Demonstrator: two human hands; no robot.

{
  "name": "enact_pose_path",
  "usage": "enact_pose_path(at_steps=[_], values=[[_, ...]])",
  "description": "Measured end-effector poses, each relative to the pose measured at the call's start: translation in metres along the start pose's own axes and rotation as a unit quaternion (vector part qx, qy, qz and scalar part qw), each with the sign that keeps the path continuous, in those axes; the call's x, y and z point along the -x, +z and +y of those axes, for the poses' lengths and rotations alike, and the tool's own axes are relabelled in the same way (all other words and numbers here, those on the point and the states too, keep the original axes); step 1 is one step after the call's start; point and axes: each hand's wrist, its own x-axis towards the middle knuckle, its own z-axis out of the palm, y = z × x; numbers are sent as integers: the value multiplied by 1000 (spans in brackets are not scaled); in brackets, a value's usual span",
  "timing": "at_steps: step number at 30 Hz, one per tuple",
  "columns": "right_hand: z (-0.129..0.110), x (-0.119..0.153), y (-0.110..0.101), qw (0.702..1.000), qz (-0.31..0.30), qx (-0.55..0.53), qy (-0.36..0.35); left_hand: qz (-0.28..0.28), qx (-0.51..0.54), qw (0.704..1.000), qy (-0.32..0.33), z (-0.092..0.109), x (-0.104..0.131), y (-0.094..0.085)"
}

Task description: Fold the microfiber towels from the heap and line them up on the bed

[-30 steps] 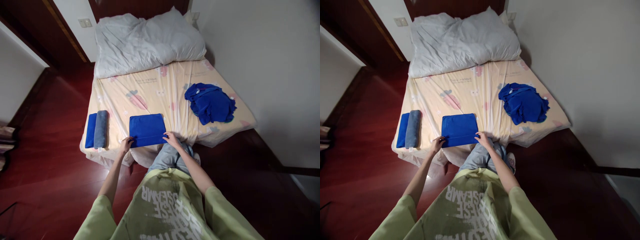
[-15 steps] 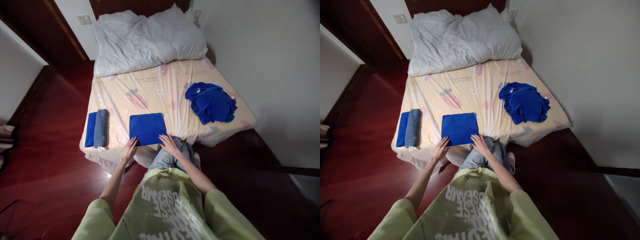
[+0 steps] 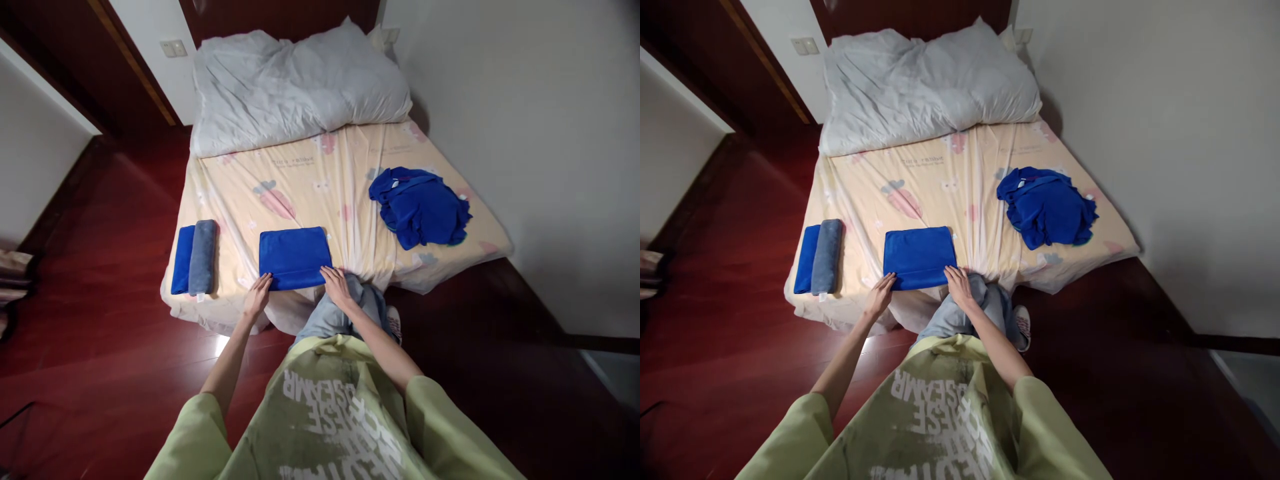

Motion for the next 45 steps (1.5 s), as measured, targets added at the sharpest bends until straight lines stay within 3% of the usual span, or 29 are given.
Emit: enact_pose_path(at_steps=[8, 11, 16, 21, 33, 45], values=[[14, -4, -5, 984, 102, -143, 42, 74, 172, 978, -89, -11, -14, -14], [16, -8, -4, 968, 118, -202, 89, 90, 207, 967, -116, -14, -17, -18], [21, -17, 6, 940, 147, -268, 149, 133, 280, 933, -181, -17, -20, -9], [27, -18, 12, 929, 172, -249, 212, 169, 340, 901, -209, -17, -26, -2], [28, -29, 15, 903, 188, -286, 260, 204, 300, 893, -265, -21, -35, -4], [28, -31, 8, 908, 183, -271, 261, 219, 286, 883, -302, -21, -41, -6]])
